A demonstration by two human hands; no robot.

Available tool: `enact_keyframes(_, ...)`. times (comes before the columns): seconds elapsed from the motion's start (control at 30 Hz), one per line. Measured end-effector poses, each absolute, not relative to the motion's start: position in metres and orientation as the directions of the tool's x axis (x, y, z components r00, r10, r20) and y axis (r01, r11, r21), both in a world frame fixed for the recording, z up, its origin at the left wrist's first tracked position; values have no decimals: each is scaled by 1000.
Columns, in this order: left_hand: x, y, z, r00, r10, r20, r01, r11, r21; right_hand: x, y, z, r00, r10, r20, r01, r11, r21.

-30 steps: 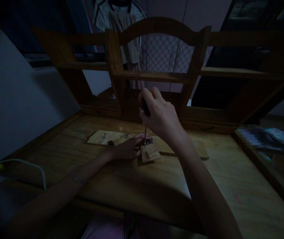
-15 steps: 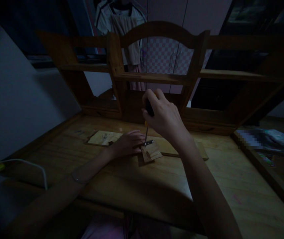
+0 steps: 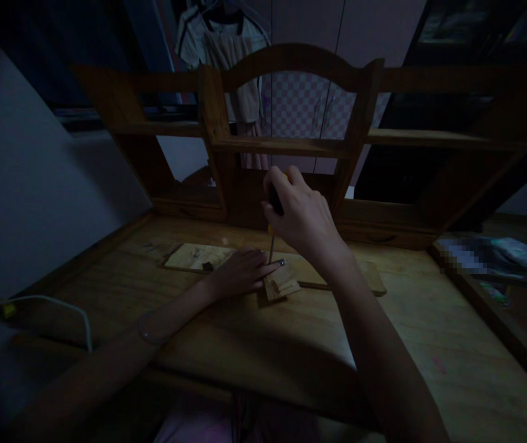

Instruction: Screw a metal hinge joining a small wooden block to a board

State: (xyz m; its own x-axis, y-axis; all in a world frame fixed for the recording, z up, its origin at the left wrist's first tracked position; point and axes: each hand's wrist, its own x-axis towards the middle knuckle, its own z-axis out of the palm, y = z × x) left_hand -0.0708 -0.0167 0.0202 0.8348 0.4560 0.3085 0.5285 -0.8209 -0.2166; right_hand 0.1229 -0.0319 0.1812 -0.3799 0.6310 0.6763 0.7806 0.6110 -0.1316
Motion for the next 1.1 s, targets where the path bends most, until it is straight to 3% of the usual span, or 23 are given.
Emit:
enact_keyframes(0.4,-69,-12,21,837,447,315,510,-846,-156,117,-35,181,-388,631,672,795,598,-102)
enact_keyframes(0.67,-62,-24,24,768,537,348,602,-791,-108,116,-39,182,-400,620,675,790,606,-88)
enact_keyframes(0.8,-61,-26,27,787,516,337,590,-789,-170,116,-38,182,-399,617,679,788,609,-90)
enact_keyframes(0.93,-65,-25,26,862,388,326,481,-829,-286,118,-36,182,-395,620,678,786,610,-101)
enact_keyframes(1.1,-70,-24,24,894,288,343,404,-850,-338,121,-34,182,-395,622,676,780,616,-111)
